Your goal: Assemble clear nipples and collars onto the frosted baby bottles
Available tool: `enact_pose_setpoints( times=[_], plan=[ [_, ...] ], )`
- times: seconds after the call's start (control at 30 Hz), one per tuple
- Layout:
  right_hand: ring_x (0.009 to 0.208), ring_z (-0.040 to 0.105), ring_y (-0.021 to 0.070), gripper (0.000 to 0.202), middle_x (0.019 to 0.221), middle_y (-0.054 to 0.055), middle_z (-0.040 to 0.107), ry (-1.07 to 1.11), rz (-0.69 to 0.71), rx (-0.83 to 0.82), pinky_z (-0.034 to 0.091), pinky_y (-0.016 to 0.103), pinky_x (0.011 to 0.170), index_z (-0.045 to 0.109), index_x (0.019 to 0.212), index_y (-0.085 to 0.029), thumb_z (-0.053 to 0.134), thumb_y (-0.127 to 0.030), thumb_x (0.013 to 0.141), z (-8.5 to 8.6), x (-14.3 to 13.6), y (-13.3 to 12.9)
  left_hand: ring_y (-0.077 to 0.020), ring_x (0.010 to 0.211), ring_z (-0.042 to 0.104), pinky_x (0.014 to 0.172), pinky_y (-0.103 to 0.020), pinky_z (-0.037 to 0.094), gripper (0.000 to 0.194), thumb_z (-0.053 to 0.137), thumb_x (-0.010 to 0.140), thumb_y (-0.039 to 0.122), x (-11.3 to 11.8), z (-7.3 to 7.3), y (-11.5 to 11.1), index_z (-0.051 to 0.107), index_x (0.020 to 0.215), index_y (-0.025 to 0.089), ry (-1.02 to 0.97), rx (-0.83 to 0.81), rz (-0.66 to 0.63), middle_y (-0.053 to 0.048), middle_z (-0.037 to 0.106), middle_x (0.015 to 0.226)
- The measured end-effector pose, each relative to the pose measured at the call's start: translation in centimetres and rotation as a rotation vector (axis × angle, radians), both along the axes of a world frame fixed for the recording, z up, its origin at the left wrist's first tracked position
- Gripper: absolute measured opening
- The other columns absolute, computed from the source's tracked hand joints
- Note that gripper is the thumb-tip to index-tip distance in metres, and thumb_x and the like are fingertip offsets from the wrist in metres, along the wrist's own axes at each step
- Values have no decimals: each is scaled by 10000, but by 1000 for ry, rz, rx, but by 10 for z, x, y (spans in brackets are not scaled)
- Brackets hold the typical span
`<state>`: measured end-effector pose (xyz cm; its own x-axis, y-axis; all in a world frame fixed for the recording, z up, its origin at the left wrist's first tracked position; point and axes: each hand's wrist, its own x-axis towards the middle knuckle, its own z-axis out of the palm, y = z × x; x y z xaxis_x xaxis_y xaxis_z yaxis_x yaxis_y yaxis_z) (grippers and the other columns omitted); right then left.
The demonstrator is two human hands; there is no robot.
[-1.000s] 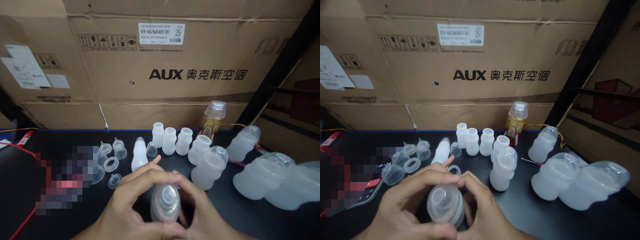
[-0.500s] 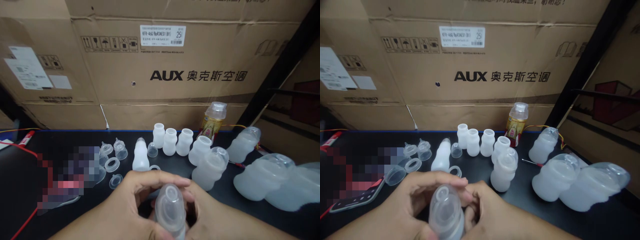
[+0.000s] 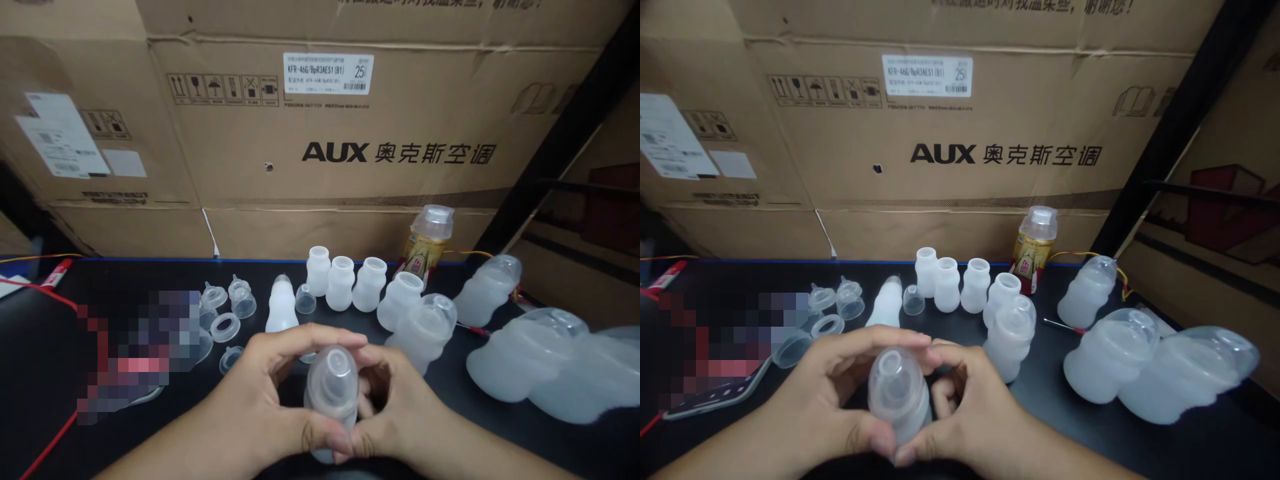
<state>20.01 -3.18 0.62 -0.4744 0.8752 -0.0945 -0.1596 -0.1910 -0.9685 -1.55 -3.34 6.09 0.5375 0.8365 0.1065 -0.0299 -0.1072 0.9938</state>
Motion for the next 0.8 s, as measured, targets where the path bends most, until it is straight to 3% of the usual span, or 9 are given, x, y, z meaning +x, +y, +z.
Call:
enact_pose_setpoints(
  times=[0.1, 0.2, 0.33, 0.43, 0.53, 0.63, 0.73, 0.8],
  plan=[
    [400, 382, 23, 616, 459, -149, 538, -8, 151, -58, 271, 120, 367, 703, 864, -183, 1136, -207, 426, 5, 5, 0, -235, 1257, 752, 1156, -347, 542, 612, 1019, 728, 335, -3, 3, 1, 790, 1292, 399, -67, -54, -137, 21, 826, 1288],
    [383, 419, 40, 650, 459, -133, 561, 5, 198, -94, 282, 117, 350, 731, 963, -186, 1132, -256, 457, 5, 5, -1, -231, 1237, 764, 1136, -343, 552, 623, 1008, 748, 302, -4, 3, 3, 775, 1319, 390, -121, -55, -182, 6, 828, 1290],
    [523, 446, 64, 766, 642, -107, 591, 14, 109, 57, 346, 163, 476, 730, 1153, -217, 1104, -194, 485, 0, -4, -6, -195, 1169, 775, 1071, -266, 569, 676, 1049, 661, 227, -3, -4, 2, 795, 1260, 411, -72, 62, -31, 49, 845, 1207],
    [609, 487, 92, 792, 804, -66, 660, 40, 33, 181, 374, 188, 522, 695, 1160, -248, 1106, -174, 487, -2, -12, -10, -173, 1128, 778, 1014, -220, 582, 677, 1049, 619, 149, 1, -6, -2, 808, 1189, 426, -38, 180, 90, 84, 848, 1142],
    [591, 449, 63, 718, 808, -71, 654, 33, -28, 112, 311, 165, 486, 706, 1004, -214, 1123, -142, 423, -3, -13, -8, -259, 1149, 780, 1027, -332, 621, 606, 1044, 654, 268, 7, 0, -4, 807, 1207, 334, 13, 259, 152, -1, 850, 1120],
    [493, 406, 19, 767, 751, -96, 664, -28, 9, -12, 264, 142, 415, 751, 1009, -190, 1116, -75, 345, 1, -8, -4, -343, 1215, 758, 1085, -454, 616, 662, 1016, 688, 449, 13, 9, -1, 783, 1278, 262, 50, 298, 196, -81, 846, 1136],
    [406, 416, 21, 808, 665, -111, 679, -33, 47, -59, 298, 123, 346, 765, 1133, -187, 1119, -118, 410, 9, -5, -6, -363, 1246, 749, 1088, -477, 619, 689, 996, 700, 505, 13, 14, 1, 770, 1305, 263, 53, 304, 203, -94, 844, 1151],
    [379, 385, 30, 776, 510, -158, 559, 15, 52, -31, 315, 105, 342, 774, 1181, -204, 1123, -193, 488, 14, -5, -8, -368, 1251, 750, 1080, -480, 626, 697, 990, 706, 516, 9, 15, 1, 766, 1316, 264, 50, 300, 201, -98, 845, 1156]
  ],
)
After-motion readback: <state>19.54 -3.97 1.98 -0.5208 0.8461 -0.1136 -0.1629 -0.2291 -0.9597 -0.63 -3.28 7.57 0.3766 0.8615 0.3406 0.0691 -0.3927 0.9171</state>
